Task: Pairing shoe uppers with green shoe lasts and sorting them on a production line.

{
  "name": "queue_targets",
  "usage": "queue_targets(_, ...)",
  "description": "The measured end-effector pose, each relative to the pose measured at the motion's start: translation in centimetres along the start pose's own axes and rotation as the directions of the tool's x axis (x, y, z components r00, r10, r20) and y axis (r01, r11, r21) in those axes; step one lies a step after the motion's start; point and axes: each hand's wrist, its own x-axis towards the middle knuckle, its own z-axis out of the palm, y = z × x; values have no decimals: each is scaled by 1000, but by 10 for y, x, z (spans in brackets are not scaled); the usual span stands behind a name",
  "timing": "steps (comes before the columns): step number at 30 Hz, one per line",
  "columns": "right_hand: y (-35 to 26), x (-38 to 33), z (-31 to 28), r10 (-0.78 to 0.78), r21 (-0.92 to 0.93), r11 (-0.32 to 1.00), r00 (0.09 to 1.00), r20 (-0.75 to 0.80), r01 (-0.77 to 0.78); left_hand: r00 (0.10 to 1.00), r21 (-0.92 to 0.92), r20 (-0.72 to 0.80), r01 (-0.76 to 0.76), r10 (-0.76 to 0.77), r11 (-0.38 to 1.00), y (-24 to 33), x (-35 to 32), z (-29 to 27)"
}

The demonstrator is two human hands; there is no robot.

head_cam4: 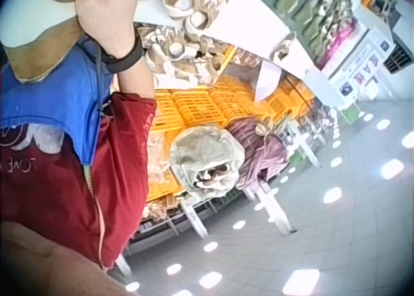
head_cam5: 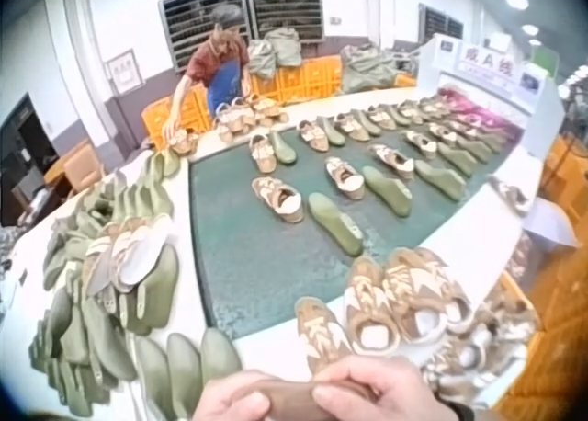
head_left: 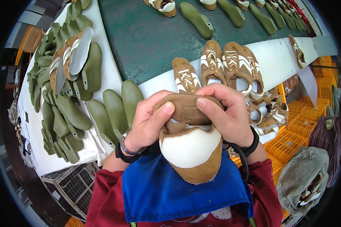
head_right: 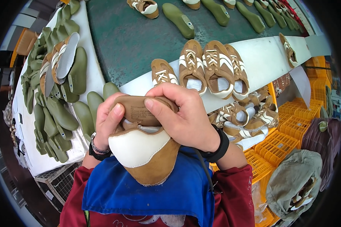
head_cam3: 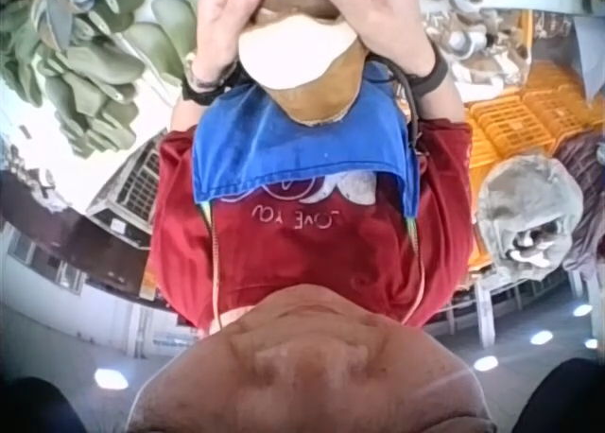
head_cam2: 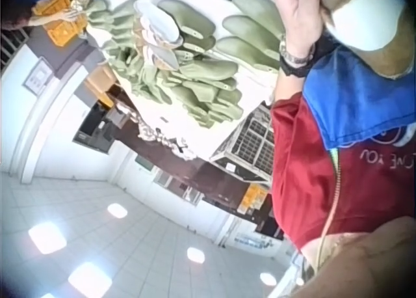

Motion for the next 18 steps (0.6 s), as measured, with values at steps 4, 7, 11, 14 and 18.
queue_targets(4,3,6,-1,12,8,1000,1000,6,-12,1000,18,-26,-5,5,1000,-1,4,-1)
queue_targets(7,4,8,-2,19,1,1000,1000,14,-19,999,-3,-35,-6,6,1000,-2,4,-2)
queue_targets(11,7,10,-2,-9,-1,1000,1000,24,9,1000,4,-27,-8,8,1000,-2,4,-4)
queue_targets(14,6,9,-1,-8,3,1000,1000,24,8,999,11,-36,-23,23,1000,-3,3,-2)
queue_targets(18,3,4,-3,-7,-13,1000,1000,26,8,999,26,-31,-28,29,999,-4,1,1)
